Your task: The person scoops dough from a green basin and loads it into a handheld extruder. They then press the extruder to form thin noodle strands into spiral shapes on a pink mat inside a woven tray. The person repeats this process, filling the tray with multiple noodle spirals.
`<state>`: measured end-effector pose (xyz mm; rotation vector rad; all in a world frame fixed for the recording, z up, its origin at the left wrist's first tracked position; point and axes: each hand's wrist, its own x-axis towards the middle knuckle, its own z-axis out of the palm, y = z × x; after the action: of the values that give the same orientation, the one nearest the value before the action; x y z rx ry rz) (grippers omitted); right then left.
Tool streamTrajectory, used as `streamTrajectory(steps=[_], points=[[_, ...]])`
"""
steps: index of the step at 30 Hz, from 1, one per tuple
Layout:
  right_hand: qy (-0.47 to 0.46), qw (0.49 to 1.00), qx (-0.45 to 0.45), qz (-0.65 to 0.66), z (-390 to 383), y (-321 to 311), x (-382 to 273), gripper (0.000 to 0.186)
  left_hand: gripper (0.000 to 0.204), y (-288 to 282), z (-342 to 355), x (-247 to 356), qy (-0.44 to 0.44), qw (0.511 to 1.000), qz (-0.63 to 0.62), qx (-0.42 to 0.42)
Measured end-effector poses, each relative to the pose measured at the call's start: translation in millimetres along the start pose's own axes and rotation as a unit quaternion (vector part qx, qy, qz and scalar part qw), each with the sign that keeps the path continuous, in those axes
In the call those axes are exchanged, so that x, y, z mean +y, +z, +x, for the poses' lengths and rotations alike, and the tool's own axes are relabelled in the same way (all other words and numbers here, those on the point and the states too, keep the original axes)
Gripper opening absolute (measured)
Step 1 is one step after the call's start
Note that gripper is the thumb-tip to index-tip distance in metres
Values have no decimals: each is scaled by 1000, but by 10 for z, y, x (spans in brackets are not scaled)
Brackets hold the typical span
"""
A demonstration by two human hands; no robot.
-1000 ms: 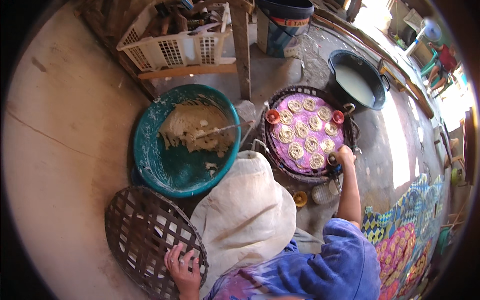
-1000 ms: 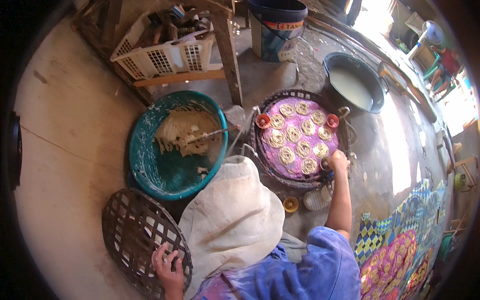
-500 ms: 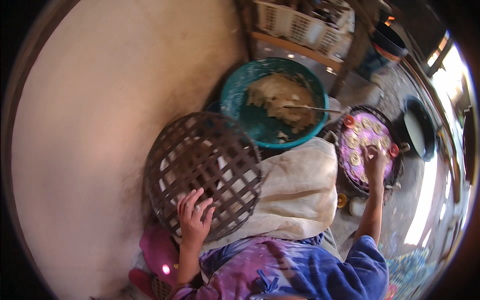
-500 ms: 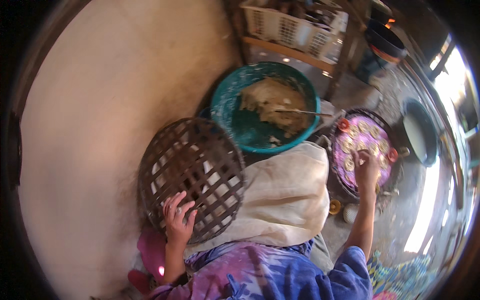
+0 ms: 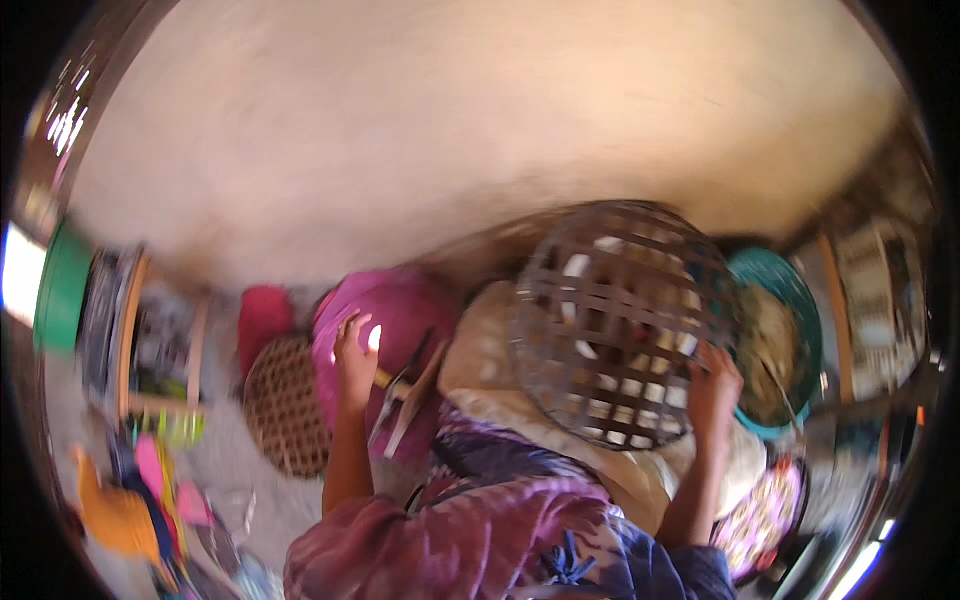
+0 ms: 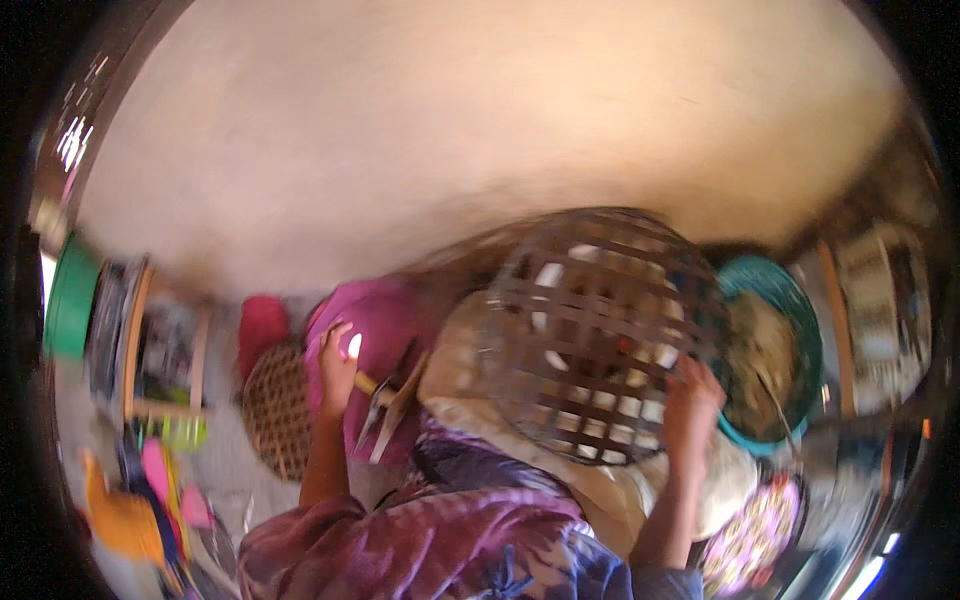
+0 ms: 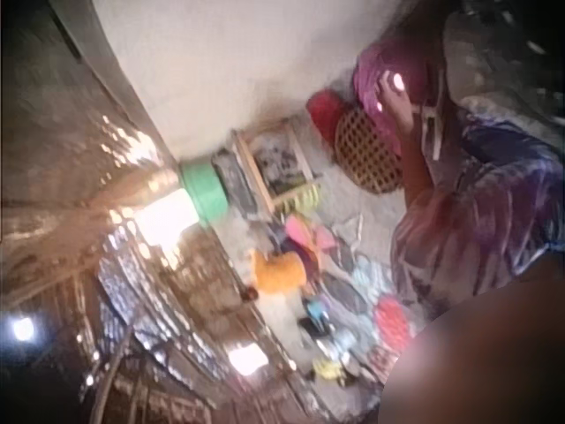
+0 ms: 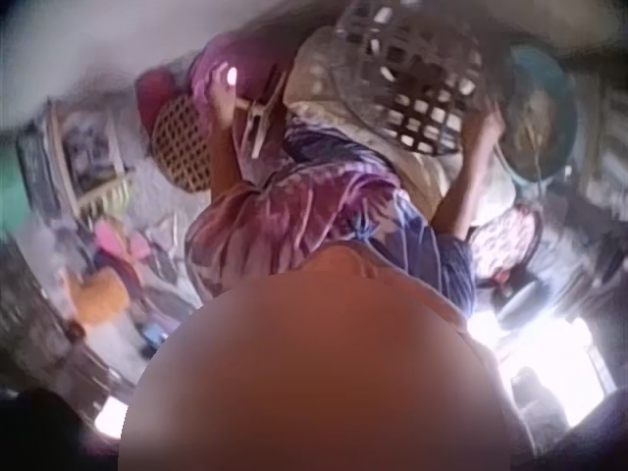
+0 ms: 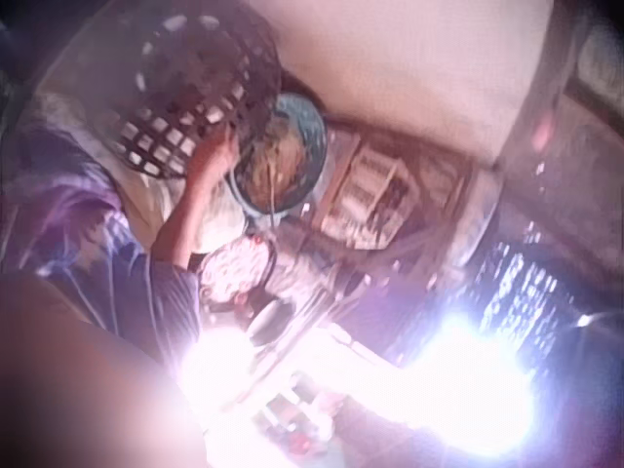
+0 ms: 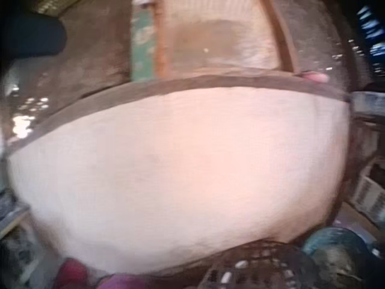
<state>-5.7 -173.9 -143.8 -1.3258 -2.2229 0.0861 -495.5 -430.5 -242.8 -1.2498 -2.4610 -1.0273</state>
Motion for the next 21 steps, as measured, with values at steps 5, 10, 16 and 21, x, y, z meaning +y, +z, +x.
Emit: streamTrajectory(steps=[5, 10, 16, 21], points=[[88, 992, -43, 76, -36, -1, 434, 7, 82, -528, -1319, -1503, -417, 872, 240, -91], [76, 997, -20, 20, 19, -180, 743, 26, 109, -688, -2310, -2253, -712, 655, 251, 37], [132, 990, -42, 20, 79, -367, 901, 31, 98, -1050, -3326, -2445, -766, 526, -179, 322], [88, 995, -47, 27, 95, -282, 869, 27, 65, -1134, -3414, -2570, -641, 540, -379, 391]])
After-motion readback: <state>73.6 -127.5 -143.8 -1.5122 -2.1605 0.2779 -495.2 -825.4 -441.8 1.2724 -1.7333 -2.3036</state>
